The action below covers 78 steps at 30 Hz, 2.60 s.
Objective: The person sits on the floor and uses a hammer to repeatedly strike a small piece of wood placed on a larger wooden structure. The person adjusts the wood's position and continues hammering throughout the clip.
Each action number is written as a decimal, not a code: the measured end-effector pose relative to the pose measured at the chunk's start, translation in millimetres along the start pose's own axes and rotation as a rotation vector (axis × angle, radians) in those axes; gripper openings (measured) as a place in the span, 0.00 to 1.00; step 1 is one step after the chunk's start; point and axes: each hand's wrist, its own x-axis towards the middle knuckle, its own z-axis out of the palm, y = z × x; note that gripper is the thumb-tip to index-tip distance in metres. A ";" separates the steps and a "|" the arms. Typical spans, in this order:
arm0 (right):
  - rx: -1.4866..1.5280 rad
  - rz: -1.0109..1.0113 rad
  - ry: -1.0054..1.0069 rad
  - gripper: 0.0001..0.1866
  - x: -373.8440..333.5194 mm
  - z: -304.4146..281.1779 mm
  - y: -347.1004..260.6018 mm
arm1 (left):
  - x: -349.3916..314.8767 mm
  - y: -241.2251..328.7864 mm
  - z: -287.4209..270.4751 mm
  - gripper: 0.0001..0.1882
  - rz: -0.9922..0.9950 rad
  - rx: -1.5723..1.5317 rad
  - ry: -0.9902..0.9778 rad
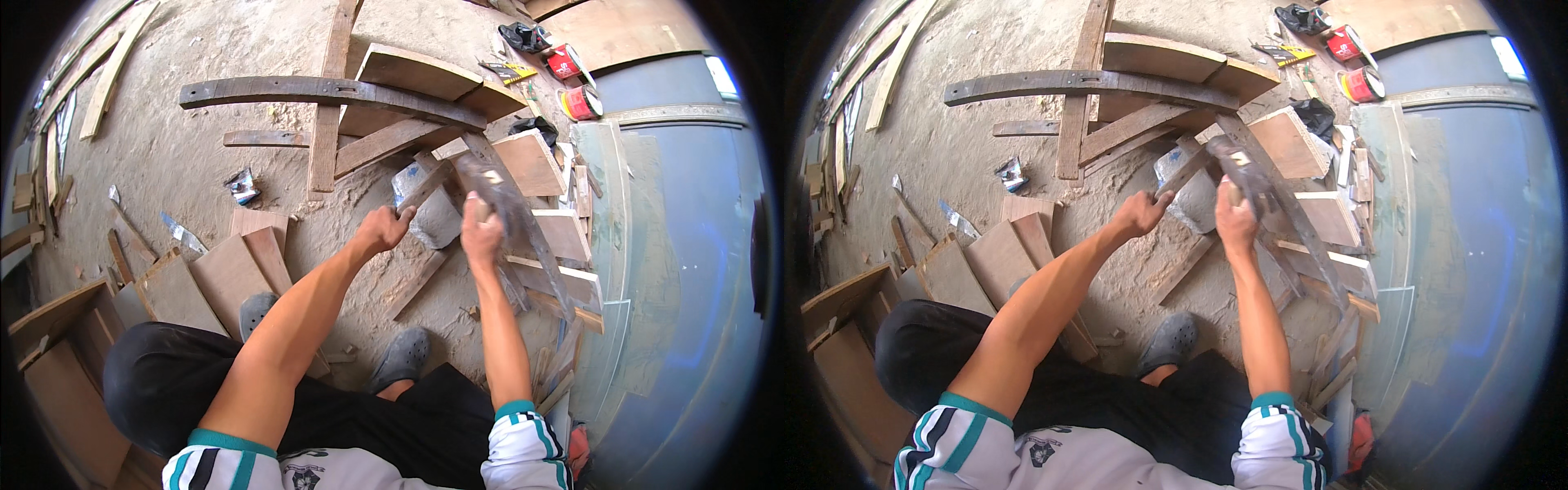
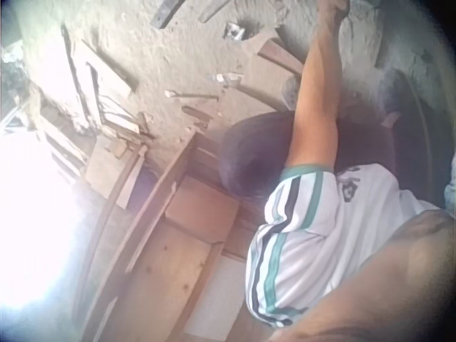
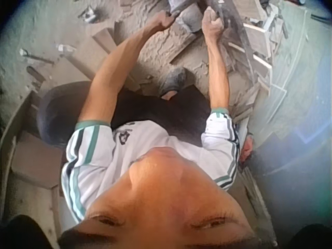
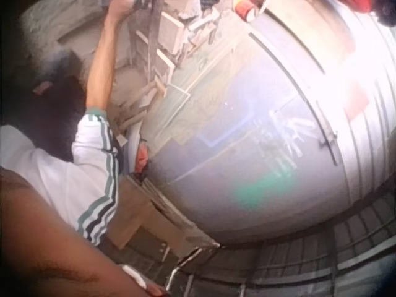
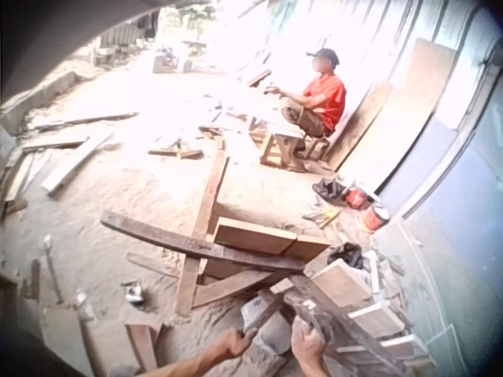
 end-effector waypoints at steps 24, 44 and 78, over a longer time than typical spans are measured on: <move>-0.009 -0.104 -0.003 0.17 10.0 13.5 20.5 | 4.0 -12.2 2.7 0.42 0.005 -0.003 0.024; 0.051 -0.020 0.022 0.19 18.2 24.5 20.2 | -1.2 -6.6 1.1 0.43 -0.042 -0.008 -0.034; -0.170 -0.310 0.148 0.14 19.1 22.9 71.7 | 0.3 -7.0 9.6 0.41 -0.076 -0.045 -0.016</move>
